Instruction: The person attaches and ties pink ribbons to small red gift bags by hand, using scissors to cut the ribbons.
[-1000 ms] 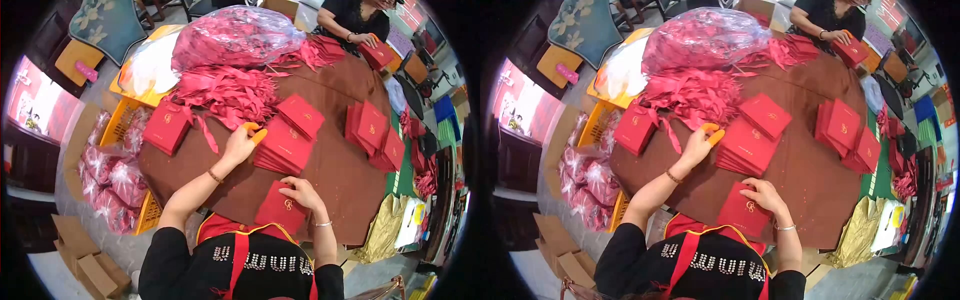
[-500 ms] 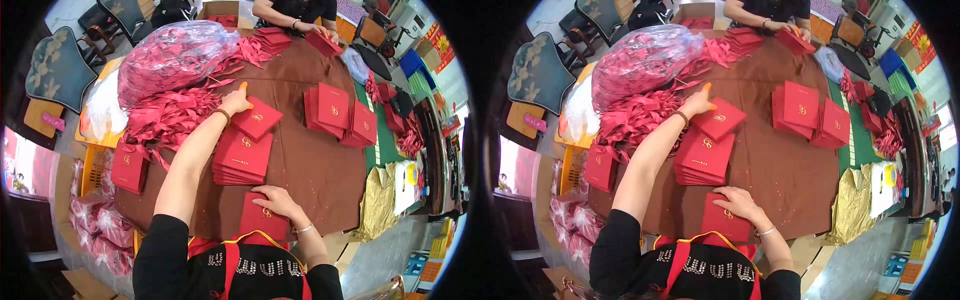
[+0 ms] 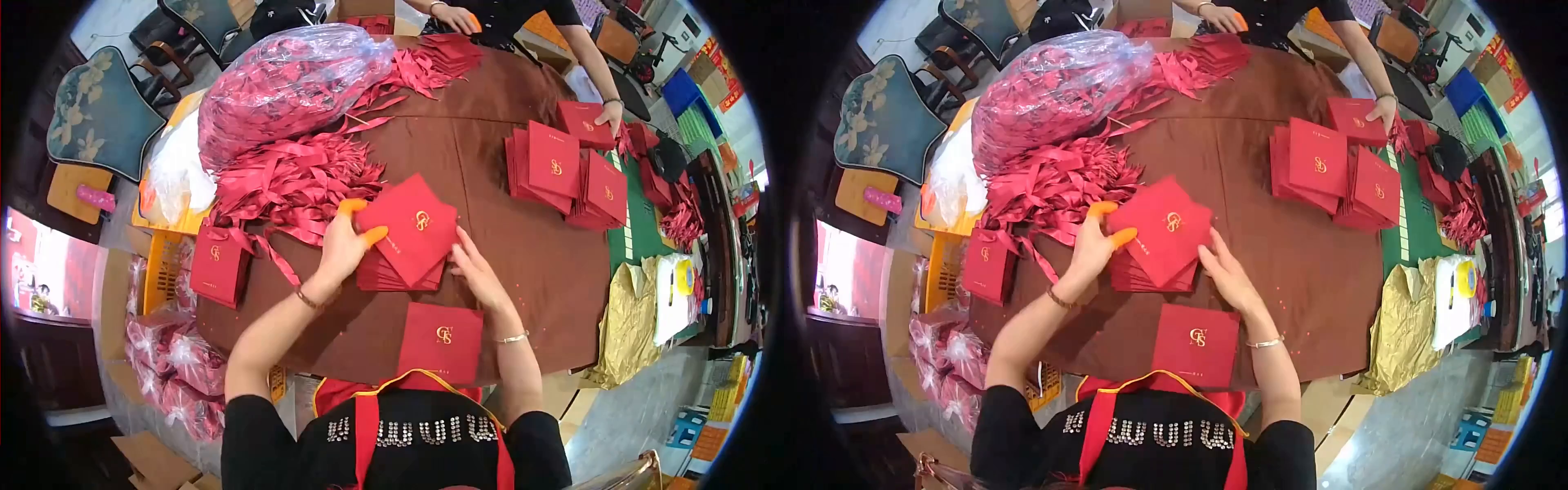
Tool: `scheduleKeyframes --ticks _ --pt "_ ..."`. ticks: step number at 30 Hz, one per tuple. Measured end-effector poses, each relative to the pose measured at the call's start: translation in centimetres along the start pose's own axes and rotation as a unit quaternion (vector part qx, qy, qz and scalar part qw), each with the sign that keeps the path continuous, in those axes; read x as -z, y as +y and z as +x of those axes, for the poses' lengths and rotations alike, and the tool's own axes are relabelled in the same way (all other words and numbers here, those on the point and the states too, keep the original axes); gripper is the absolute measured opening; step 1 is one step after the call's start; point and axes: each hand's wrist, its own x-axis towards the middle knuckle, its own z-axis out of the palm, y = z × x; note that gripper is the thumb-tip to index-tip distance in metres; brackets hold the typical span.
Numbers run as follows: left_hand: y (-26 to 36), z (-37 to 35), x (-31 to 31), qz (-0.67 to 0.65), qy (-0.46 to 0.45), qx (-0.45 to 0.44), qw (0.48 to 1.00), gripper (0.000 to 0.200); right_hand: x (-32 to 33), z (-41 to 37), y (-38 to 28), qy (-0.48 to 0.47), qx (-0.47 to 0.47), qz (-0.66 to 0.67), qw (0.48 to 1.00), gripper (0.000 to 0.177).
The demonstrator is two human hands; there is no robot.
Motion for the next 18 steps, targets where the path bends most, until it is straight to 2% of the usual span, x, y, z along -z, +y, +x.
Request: scheduleKeyframes --ticks 1,3,4,5,7,8,9,11,13,14,15,17,18 --pt "-0.5 -1.2 0.0 0.050 0.040 -0.010 0.998 0.051 -0.7 0.6 0.4 0.001 0.001 0.001 1.000 0.069" --pt "-1.3 -3.1 -0.2 0.046 0.055 0.005 0.997 0.052 -1.7 2.1 1.6 0.041 0.115 -0.082 0.989 0.084" --pt "-0.9 -4.1 -0.4 0.057 0.055 0.002 0.997 0.047 -2.3 1.6 0.5 0.040 0.078 -0.080 0.993 0.089" --pt "-0.4 -5.0 -0.5 0.038 0.042 0.049 0.997 0.045 -2.6 1.6 0.5 0.039 0.078 -0.081 0.993 0.089" --pt "0.7 -6.2 -0.8 -0.122 0.034 0.180 0.975 0.042 -3.2 1.7 0.9 0.088 0.090 -0.024 0.992 0.091" --pt "-1.6 -6.9 -1.6 -0.048 0.079 0.056 0.994 0.049 -3.3 1.8 1.1 0.085 0.090 -0.024 0.992 0.091" --pt "-1.2 -6.8 -1.6 -0.020 0.081 -0.025 0.996 0.058 -3.2 1.8 1.6 0.087 0.096 -0.032 0.991 0.091" --pt "-0.4 -7.0 -0.6 0.005 0.000 -0.011 1.000 0.063 -3.0 2.0 2.4 0.078 0.101 -0.044 0.991 0.092" --pt "0.0 -6.7 -0.7 -0.013 -0.007 0.008 1.000 0.062 -2.9 2.7 3.0 0.048 0.153 -0.015 0.987 0.083" --pt "0.2 -6.4 -0.9 -0.032 -0.023 0.022 0.999 0.060 -2.9 3.0 2.9 0.064 0.171 -0.016 0.983 0.072" --pt "-1.0 -5.6 -1.9 -0.029 0.006 -0.064 0.997 0.060 -2.8 3.4 2.3 0.075 0.188 -0.032 0.979 0.067" --pt "1.2 -5.2 -2.6 -0.011 0.024 -0.031 0.999 0.058 -2.6 5.1 1.5 0.092 0.185 0.001 0.978 0.067" --pt "0.3 -5.1 -3.6 0.009 0.044 -0.026 0.999 0.057 -2.5 5.5 1.2 0.097 0.170 0.008 0.981 0.067"
